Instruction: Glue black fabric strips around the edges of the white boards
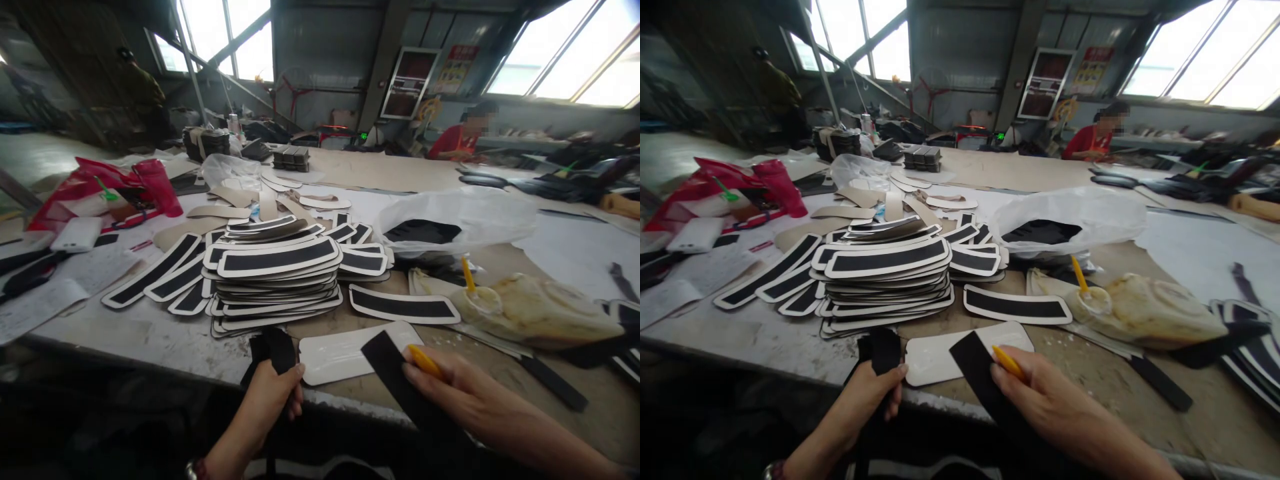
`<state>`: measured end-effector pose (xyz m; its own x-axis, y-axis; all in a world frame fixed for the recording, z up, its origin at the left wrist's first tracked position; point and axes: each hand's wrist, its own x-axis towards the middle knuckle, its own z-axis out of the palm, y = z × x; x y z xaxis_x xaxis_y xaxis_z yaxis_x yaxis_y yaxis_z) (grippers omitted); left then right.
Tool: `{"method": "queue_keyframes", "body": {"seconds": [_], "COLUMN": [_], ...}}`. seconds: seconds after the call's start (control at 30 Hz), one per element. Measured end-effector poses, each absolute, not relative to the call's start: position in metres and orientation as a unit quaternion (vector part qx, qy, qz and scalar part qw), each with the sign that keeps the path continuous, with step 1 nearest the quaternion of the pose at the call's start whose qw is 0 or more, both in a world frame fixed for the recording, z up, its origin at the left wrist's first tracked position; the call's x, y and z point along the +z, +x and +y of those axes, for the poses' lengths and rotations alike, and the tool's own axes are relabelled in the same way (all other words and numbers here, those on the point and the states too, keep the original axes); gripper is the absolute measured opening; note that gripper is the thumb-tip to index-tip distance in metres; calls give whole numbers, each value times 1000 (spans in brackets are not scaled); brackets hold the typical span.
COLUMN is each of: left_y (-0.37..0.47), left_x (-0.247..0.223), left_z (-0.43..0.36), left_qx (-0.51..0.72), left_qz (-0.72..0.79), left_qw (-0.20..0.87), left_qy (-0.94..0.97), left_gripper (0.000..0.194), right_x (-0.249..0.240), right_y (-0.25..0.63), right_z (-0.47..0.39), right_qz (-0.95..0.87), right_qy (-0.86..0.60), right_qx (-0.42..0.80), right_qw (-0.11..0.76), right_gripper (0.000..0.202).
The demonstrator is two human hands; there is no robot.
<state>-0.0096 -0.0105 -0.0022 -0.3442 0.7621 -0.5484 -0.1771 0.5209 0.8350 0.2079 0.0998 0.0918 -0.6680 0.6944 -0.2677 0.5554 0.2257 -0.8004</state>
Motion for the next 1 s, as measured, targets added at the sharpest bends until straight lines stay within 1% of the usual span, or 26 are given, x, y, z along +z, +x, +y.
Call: {"method": "queue_keyframes", "body": {"seconds": [0.1,0.2,0.3,0.4,0.57,0.77,1.0], "left_y": [-18,-26,-32,-36,-39,-38,-35], "left_x": [0,5,3,-4,-9,-1,1], "left_z": [0,7,10,11,11,16,22], "left_qx": [401,377,360,353,344,342,331], "left_qz": [694,698,699,694,691,700,712], "left_qw": [548,547,554,566,578,571,578], "left_qy": [240,266,274,273,264,260,224], "left_gripper": [33,34,34,34,38,40,35], "right_x": [81,67,55,49,47,47,48], "right_y": [179,151,128,112,102,97,95], "right_z": [105,116,127,135,141,143,145], "right_qz": [-828,-865,-886,-890,-896,-903,-913], "right_qy": [-328,-277,-251,-245,-243,-234,-221], "right_qx": [453,404,356,332,293,267,240], "right_qw": [-18,-106,-161,-195,-228,-241,-243], "right_gripper": [22,17,18,22,25,27,26]}}
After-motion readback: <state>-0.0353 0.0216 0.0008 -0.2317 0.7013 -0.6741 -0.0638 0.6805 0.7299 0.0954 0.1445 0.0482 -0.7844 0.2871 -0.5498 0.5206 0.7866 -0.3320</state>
